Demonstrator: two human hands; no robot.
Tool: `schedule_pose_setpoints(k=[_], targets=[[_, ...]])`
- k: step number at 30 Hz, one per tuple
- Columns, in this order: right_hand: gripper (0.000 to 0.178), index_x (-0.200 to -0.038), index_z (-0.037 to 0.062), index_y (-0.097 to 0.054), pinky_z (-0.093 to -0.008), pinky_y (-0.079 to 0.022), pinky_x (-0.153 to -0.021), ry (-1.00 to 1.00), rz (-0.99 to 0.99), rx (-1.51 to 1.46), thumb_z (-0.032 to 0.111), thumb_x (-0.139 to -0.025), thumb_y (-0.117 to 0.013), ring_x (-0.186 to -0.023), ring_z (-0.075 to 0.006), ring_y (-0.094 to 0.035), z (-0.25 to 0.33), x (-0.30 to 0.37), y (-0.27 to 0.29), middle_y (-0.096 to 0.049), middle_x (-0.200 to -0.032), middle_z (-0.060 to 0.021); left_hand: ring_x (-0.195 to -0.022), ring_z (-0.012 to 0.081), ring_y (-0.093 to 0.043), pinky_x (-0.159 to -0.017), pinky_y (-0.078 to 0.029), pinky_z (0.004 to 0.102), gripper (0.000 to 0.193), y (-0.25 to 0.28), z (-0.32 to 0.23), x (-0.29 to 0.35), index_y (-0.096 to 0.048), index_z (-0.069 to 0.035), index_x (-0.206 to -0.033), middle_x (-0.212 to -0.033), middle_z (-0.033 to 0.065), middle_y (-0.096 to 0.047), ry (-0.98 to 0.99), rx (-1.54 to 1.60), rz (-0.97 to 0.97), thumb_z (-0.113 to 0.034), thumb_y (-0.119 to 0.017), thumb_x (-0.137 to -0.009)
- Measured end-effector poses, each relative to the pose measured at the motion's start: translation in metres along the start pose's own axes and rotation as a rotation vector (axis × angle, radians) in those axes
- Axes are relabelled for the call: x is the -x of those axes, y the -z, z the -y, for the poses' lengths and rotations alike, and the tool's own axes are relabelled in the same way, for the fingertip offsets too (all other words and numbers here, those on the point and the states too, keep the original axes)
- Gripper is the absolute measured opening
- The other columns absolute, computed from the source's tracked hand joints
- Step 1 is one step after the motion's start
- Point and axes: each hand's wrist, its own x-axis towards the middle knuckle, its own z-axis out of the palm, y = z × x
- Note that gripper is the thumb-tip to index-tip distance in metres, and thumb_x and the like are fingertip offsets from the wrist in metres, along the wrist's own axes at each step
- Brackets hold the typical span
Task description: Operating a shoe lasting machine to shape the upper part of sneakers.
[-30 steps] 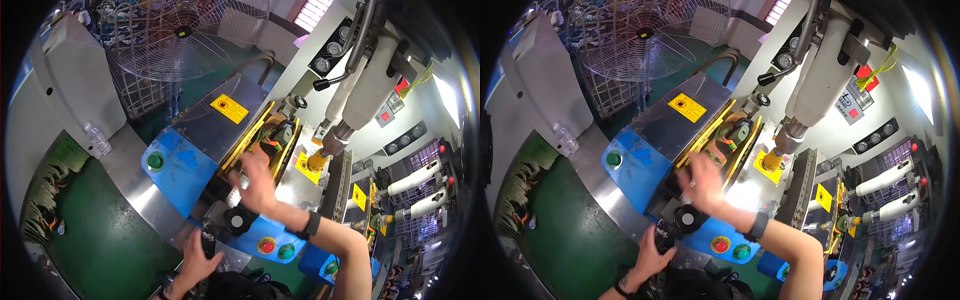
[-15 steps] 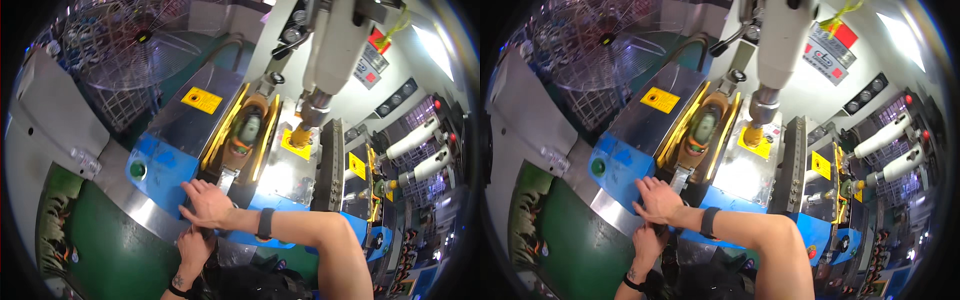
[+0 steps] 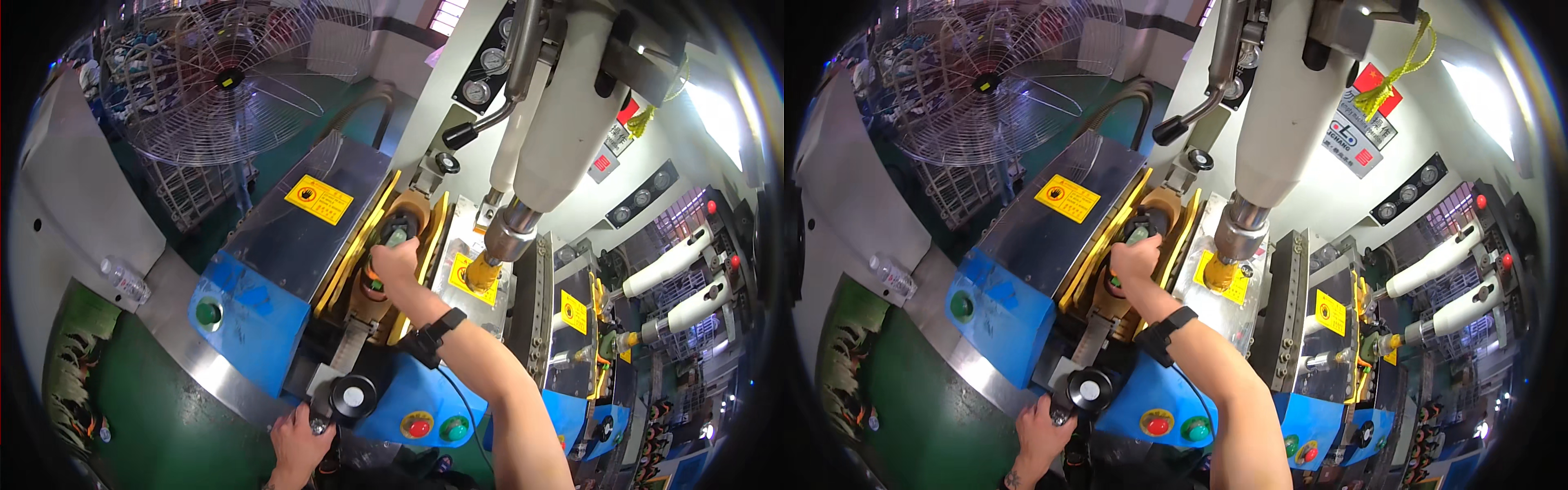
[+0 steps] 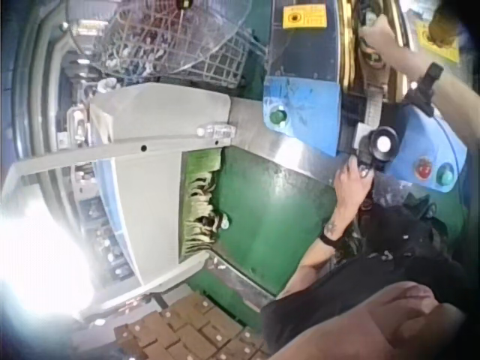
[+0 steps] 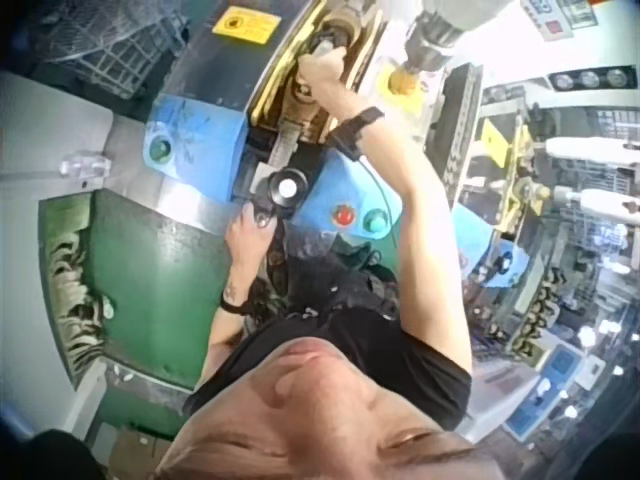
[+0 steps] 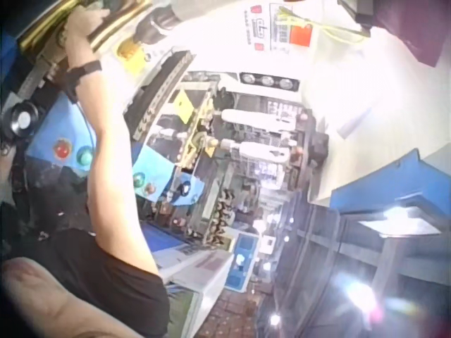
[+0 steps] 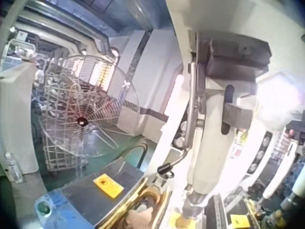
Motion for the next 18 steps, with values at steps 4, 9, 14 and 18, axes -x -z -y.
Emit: schedule_pose_setpoints(k=[4,9,14,18], targets=[[0.054,-0.12,-0.0028,-0.041,-0.0427,-0.047,-0.086,-0.032,0.028,-0.118,0.01,-0.073,-0.063,-0.099,-0.0371,-0.06,0.014,0.005,0.006,-0.058,-0.107,-0.0231,-0.069,0.0386,-0.062,-0.065,-0.049,0.0477,0.049,0.003,0.0,0.001,-0.059,-0.002,-0.097,-0.074,0.0179,-0.064,0.024,-0.003,-0.036,-0.028,-0.08,-0.061],[0.058,-0.121,-0.0036,-0.041,-0.0435,-0.047,-0.089,0.041,0.007,-0.08,0.015,-0.072,-0.065,-0.104,-0.0398,-0.059,0.007,-0.011,0.002,-0.058,-0.11,-0.0257,-0.07,0.037,-0.063,-0.063,-0.05,0.0467,0.051,0.003,-0.002,-0.002,-0.058,-0.002,-0.096,-0.079,0.0178,-0.065,-0.018,-0.036,-0.033,-0.027,-0.082,-0.059],[0.072,-0.122,-0.0067,-0.038,-0.0445,-0.046,-0.093,0.064,0.055,-0.025,0.026,-0.07,-0.073,-0.107,-0.0438,-0.056,-0.004,-0.02,0.014,-0.055,-0.115,-0.0301,-0.072,0.0396,-0.063,-0.066,-0.051,0.048,0.053,-0.014,0.002,-0.003,-0.059,-0.001,-0.099,-0.079,0.0177,-0.065,-0.006,0.102,-0.085,-0.027,-0.082,-0.06],[0.051,-0.12,-0.0094,-0.042,-0.047,-0.045,-0.091,0.584,0.049,-0.152,0.017,-0.082,-0.064,-0.104,-0.0449,-0.055,0.021,0.071,0.042,-0.051,-0.115,-0.0312,-0.107,0.0443,-0.051,-0.091,-0.042,0.0499,0.075,-0.012,0.013,0.026,-0.039,0.006,-0.124,-0.113,0.0283,-0.05,0.1,0.282,-0.097,-0.021,-0.081,-0.067]])
